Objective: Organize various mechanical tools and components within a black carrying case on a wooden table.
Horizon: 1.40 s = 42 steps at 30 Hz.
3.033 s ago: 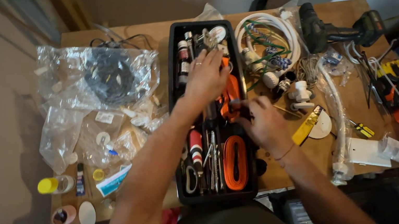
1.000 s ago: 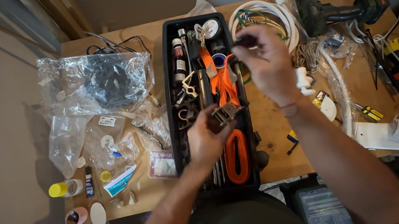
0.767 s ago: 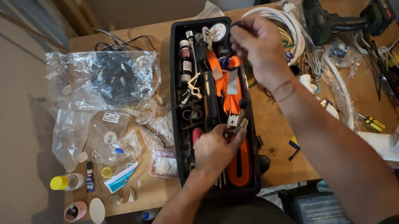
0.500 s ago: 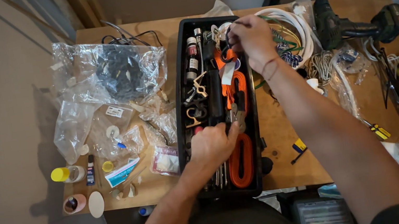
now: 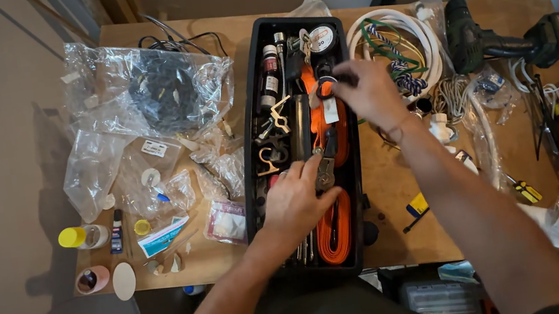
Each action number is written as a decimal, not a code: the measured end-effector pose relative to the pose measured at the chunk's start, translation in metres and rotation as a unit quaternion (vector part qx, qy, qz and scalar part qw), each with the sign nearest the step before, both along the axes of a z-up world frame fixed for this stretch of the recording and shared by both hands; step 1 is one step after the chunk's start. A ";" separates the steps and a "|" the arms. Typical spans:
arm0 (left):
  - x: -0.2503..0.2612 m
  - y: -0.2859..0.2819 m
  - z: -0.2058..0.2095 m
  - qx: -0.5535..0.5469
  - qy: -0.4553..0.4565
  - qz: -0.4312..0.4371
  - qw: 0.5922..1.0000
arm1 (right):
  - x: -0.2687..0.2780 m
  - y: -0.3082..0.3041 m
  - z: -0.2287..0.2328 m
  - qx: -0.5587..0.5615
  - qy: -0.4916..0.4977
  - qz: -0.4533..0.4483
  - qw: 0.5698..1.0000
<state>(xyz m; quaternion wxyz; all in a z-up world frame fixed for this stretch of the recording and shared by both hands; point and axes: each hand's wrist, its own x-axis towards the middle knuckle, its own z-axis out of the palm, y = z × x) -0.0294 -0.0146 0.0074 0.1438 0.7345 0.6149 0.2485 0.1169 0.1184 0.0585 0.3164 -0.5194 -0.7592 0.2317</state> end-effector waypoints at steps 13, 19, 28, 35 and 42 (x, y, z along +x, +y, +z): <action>0.003 0.004 -0.035 0.118 0.010 -0.019 0.993 | 0.012 -0.076 -0.035 0.093 0.027 0.047 0.994; -0.007 0.002 -0.028 0.114 0.011 -0.028 0.993 | 0.011 -0.089 -0.040 0.108 0.069 0.057 0.990; -0.001 -0.005 -0.009 0.041 -0.034 0.004 0.999 | 0.021 -0.098 -0.036 -0.067 -0.006 0.038 0.997; 0.005 0.004 0.022 -0.174 -0.268 0.109 0.941 | 0.022 -0.094 -0.047 -0.031 -0.094 -0.014 0.995; 0.002 0.003 0.019 -0.206 -0.340 0.131 0.908 | 0.018 -0.084 -0.071 0.064 -0.150 -0.080 0.983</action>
